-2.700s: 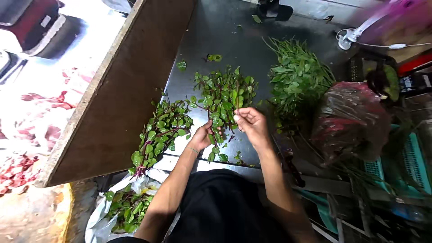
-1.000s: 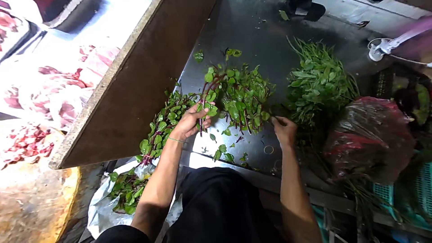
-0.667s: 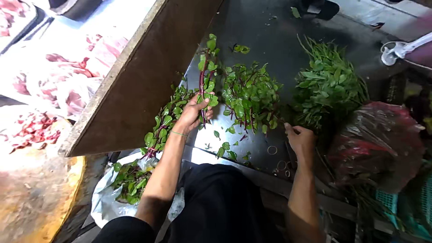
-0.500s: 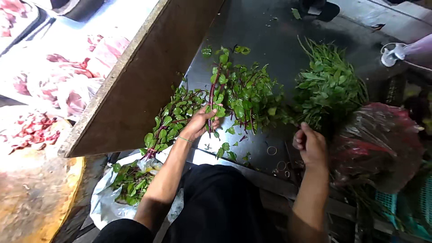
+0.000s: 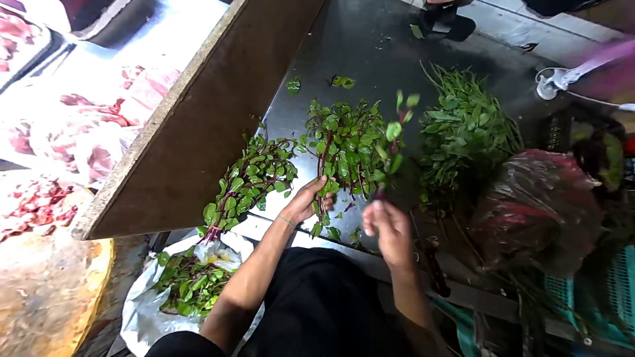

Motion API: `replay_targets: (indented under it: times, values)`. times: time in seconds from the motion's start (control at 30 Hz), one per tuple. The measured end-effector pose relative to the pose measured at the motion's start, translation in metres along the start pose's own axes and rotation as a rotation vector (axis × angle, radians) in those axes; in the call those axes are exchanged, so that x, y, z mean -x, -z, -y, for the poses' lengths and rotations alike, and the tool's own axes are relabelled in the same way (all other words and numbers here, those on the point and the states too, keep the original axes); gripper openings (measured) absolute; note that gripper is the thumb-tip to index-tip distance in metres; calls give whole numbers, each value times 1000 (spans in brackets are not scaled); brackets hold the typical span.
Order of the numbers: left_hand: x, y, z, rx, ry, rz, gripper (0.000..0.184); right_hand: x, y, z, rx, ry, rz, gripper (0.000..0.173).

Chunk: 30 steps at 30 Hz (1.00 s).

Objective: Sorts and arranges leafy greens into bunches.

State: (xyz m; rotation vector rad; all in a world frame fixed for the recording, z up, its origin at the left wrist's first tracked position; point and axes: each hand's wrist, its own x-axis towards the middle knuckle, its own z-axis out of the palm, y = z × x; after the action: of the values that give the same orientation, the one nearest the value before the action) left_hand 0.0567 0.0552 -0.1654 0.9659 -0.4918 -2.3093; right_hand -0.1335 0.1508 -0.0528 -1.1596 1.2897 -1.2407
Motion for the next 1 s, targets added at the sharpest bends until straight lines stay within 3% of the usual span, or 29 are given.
replay_targets:
  times: [0.13,0.27,0.37,0.53,0.67,0.8,0.9,1.0]
  values:
    - [7,-1,2,-3,4,-12,59,-27,-35,-47,321,-276,213,38]
    - [10,10,3,-93,-111,-77,36,-35,-47,-79,505,-422,471,42]
    - [15,13,2,-55,-122,-117,34,-52,-32,-66,525,-458,624,43]
    - [23,21,-5,17,-115,-86,28,-124,-6,-34,569,-394,328,31]
    - [32,24,-11,-6,-122,-12,30,-189,-13,-46,817,-279,139,26]
    - [43,23,-23,-19,-164,61,32,-227,-35,-77,1135,-233,228,44]
    - [54,24,-31,3,-206,67,36,-237,-36,-85,1176,-209,257,29]
    - [61,28,-34,35,-228,45,32,-232,-22,-66,1075,-142,126,29]
